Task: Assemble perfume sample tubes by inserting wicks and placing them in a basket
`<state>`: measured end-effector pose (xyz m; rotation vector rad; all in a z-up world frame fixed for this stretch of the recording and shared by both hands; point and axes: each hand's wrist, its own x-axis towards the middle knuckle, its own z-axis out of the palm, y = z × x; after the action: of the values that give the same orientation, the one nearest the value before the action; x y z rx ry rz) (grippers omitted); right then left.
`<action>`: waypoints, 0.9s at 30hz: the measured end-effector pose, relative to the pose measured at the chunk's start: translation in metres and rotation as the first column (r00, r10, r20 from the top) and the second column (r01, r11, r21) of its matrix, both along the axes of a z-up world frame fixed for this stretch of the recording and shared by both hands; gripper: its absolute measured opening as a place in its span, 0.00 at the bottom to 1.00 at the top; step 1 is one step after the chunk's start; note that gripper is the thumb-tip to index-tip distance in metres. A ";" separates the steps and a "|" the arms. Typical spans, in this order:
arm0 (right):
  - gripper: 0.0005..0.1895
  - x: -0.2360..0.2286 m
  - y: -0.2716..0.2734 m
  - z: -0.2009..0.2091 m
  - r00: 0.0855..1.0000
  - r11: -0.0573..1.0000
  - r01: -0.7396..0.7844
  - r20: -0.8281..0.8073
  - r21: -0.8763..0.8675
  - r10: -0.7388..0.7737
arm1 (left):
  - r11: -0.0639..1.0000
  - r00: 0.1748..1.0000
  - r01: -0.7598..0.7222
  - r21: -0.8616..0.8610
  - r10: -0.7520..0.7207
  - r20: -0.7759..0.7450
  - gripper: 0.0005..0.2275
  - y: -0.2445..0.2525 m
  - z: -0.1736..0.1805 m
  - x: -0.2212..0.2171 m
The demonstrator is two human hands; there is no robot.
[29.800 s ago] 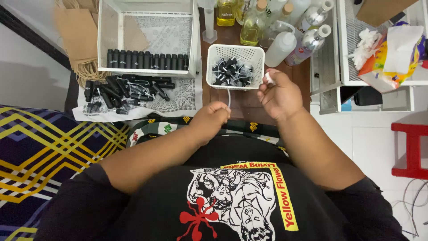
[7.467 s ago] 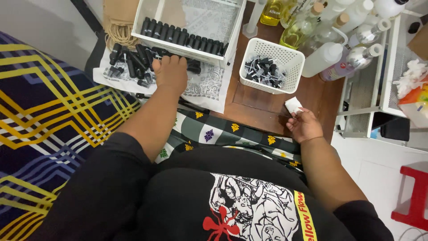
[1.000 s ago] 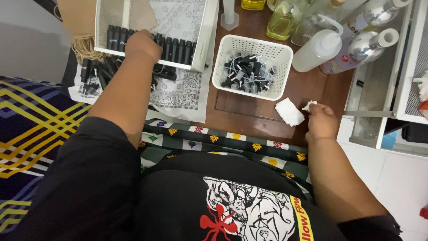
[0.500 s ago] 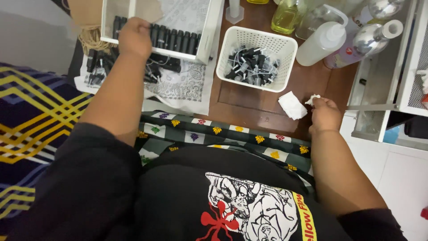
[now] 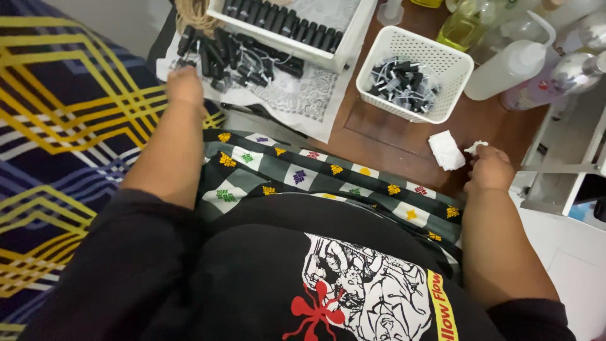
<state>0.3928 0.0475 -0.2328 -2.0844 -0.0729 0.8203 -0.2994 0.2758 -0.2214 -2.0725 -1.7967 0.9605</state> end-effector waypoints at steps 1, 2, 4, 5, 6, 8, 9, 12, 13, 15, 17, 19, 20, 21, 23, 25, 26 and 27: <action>0.05 0.001 0.001 0.000 1.000 1.000 -0.009 0.004 0.002 0.009 | 1.000 1.000 -0.009 0.002 0.009 0.004 0.43 -0.005 -0.020 0.001; 0.05 0.002 0.000 0.000 1.000 1.000 -0.009 0.005 0.005 0.009 | 0.875 0.658 -0.476 0.086 0.290 0.696 0.23 -0.010 -0.041 0.003; 0.06 0.007 -0.002 -0.006 1.000 1.000 -0.012 0.011 0.006 0.011 | 0.596 -0.113 -0.778 -0.199 0.179 0.977 0.06 -0.021 -0.048 0.014; 0.07 0.011 -0.003 -0.010 1.000 1.000 -0.009 0.002 0.028 0.009 | 0.600 -0.063 -0.767 -0.226 0.280 0.958 0.08 -0.026 -0.035 0.023; 0.08 0.015 -0.004 -0.015 1.000 0.999 -0.004 -0.009 0.053 0.004 | 0.604 -0.009 -0.756 -0.251 0.375 0.927 0.14 -0.030 -0.020 0.032; 0.07 0.009 -0.011 -0.003 0.999 0.997 0.005 -0.041 0.073 -0.001 | 0.634 0.059 -0.719 -0.284 0.464 0.884 0.17 -0.043 0.029 0.057; 0.06 0.006 -0.013 0.004 0.997 0.995 0.014 -0.077 0.094 -0.007 | 0.658 0.135 -0.683 -0.318 0.542 0.830 0.21 -0.047 0.055 0.070; 0.05 0.007 -0.024 0.008 0.999 0.994 0.013 -0.051 0.110 -0.007 | 0.662 0.145 -0.652 -0.370 0.588 0.796 0.26 -0.043 0.064 0.081; 0.05 0.008 -0.029 0.011 0.999 0.994 0.022 -0.048 0.111 -0.017 | 0.669 0.149 -0.644 -0.371 0.586 0.797 0.26 -0.034 0.048 0.076; 0.05 0.010 -0.040 0.019 0.999 0.995 -0.005 -0.037 0.101 0.009 | 0.684 0.242 -0.655 -0.323 0.594 0.767 0.29 -0.016 0.015 0.067; 0.03 0.015 -0.047 0.016 0.997 0.984 0.057 -0.064 0.167 -0.047 | 0.649 0.221 -0.698 -0.302 0.597 0.771 0.25 -0.007 0.007 0.071; 0.03 0.013 -0.056 0.026 0.991 0.967 0.112 -0.095 0.229 -0.093 | 0.606 0.196 -0.744 -0.283 0.603 0.774 0.21 -0.004 0.013 0.079; 0.04 0.009 -0.061 0.037 0.990 0.971 0.103 -0.119 0.216 -0.078 | 0.593 0.190 -0.743 -0.311 0.632 0.752 0.20 -0.006 0.024 0.084; 0.06 0.005 -0.066 0.048 0.988 0.975 0.093 -0.143 0.203 -0.064 | 0.580 0.183 -0.741 -0.339 0.660 0.728 0.19 -0.007 0.034 0.090; 0.05 0.014 -0.071 0.036 0.987 0.966 0.119 -0.137 0.229 -0.089 | 0.562 0.143 -0.749 -0.351 0.654 0.743 0.19 -0.007 0.033 0.088; 0.05 0.016 -0.073 0.031 0.984 0.954 0.149 -0.136 0.261 -0.117 | 0.549 0.107 -0.755 -0.358 0.642 0.759 0.18 -0.006 0.029 0.085; 0.06 0.013 -0.074 0.034 0.982 0.949 0.153 -0.147 0.276 -0.116 | 0.554 0.084 -0.760 -0.339 0.601 0.795 0.16 -0.006 0.026 0.083; 0.06 0.011 -0.076 0.037 0.981 0.944 0.157 -0.157 0.291 -0.115 | 0.558 0.060 -0.766 -0.319 0.557 0.828 0.14 -0.006 0.023 0.082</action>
<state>0.4040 -0.0282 -0.1957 -1.7200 0.0203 0.8116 -0.2176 0.2702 -0.1984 -1.5169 -3.4034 -0.5260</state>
